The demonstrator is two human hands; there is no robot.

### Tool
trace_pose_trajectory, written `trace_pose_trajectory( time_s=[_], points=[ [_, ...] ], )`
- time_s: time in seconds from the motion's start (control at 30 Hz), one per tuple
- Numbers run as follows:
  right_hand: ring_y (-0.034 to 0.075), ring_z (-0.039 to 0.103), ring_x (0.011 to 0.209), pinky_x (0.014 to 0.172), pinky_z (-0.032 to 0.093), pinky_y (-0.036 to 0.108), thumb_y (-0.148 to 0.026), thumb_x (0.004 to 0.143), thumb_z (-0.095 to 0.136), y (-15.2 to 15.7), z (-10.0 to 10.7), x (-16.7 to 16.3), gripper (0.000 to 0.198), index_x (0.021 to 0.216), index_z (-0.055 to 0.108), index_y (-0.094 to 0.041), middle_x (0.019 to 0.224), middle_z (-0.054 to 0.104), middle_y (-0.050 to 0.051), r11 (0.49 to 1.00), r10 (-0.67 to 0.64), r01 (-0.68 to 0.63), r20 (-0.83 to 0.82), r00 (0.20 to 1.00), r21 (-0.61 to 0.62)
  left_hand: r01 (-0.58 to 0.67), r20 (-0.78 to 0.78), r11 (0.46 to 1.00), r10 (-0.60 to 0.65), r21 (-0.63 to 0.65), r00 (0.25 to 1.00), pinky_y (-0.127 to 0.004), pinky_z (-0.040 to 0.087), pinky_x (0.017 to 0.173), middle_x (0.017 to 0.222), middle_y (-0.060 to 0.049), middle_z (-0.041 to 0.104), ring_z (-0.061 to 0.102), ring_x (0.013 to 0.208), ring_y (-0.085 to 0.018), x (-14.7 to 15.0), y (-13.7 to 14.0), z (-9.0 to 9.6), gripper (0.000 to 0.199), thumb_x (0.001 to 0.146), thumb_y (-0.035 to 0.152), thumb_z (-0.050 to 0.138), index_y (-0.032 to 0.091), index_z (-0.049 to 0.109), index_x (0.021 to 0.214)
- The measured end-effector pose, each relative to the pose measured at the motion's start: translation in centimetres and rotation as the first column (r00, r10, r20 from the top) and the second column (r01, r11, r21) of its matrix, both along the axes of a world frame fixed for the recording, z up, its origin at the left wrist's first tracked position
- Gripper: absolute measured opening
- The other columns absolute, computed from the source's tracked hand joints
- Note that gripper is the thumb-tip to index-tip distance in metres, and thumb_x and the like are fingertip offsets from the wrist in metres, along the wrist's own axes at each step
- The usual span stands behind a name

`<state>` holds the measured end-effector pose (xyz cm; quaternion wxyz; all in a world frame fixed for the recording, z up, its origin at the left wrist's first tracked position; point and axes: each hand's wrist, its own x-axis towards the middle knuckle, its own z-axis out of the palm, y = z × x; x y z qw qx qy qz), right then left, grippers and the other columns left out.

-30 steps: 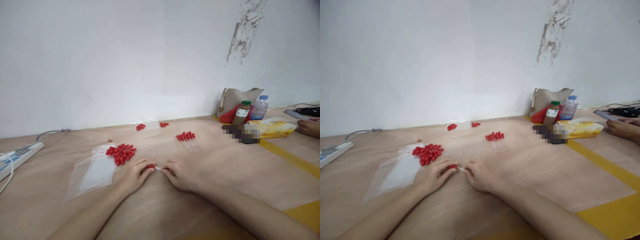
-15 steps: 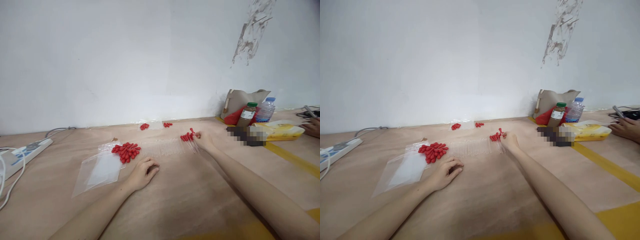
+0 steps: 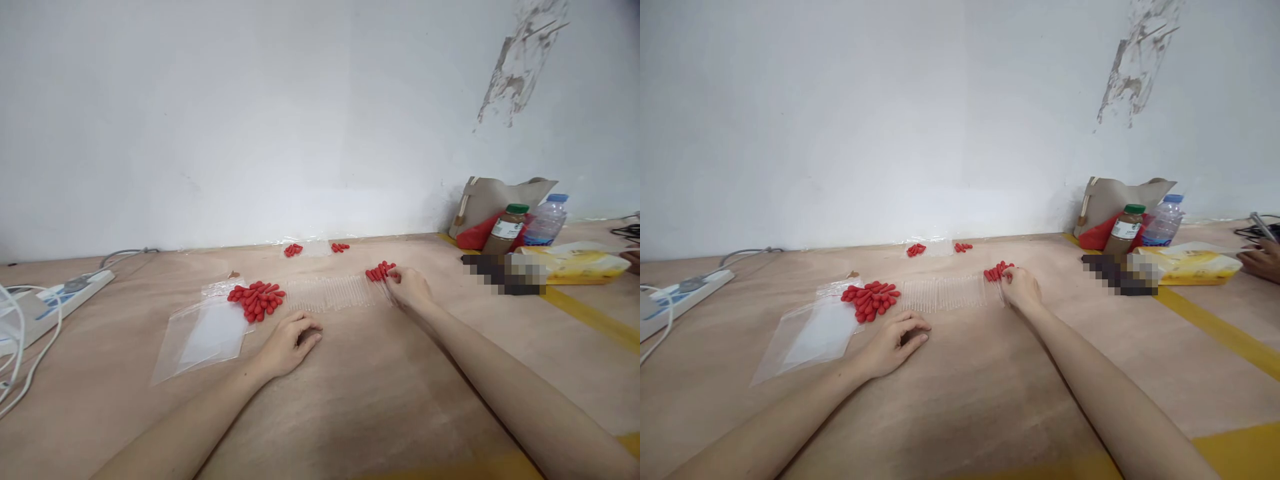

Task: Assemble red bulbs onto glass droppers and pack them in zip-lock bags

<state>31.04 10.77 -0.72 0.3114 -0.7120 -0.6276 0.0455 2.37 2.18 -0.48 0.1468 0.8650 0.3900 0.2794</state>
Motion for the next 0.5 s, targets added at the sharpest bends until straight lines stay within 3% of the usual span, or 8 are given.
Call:
trace_pose_trajectory(
  time_s=[0.2,0.5],
  points=[
    [0.019,0.057,0.071,0.060,0.038,0.027,-0.035,0.074,0.045,-0.5,0.8,-2.7,0.026,0.066,0.064,-0.019,0.073,0.063,0.007,0.987,0.094,-0.078,0.112,0.989,-0.141,-0.004,-0.013,1.000,0.004,0.007,1.000,-0.028,0.043,0.074,0.088,-0.003,0.056,0.053,0.082,-0.016,0.0,0.0,0.0,0.014,0.082,0.021,0.047,0.020,0.059,0.089],
    [0.024,0.058,0.081,0.073,0.038,0.035,-0.030,0.076,0.044,1.8,1.0,-4.3,0.025,0.076,0.063,-0.014,0.084,0.063,0.016,0.971,0.075,-0.023,0.212,0.975,-0.238,0.000,-0.012,1.000,0.001,0.023,1.000,-0.027,0.042,0.073,0.088,-0.003,0.056,0.052,0.081,-0.015,0.0,0.0,-0.1,0.014,0.081,0.020,0.048,0.019,0.058,0.089]
  ],
)
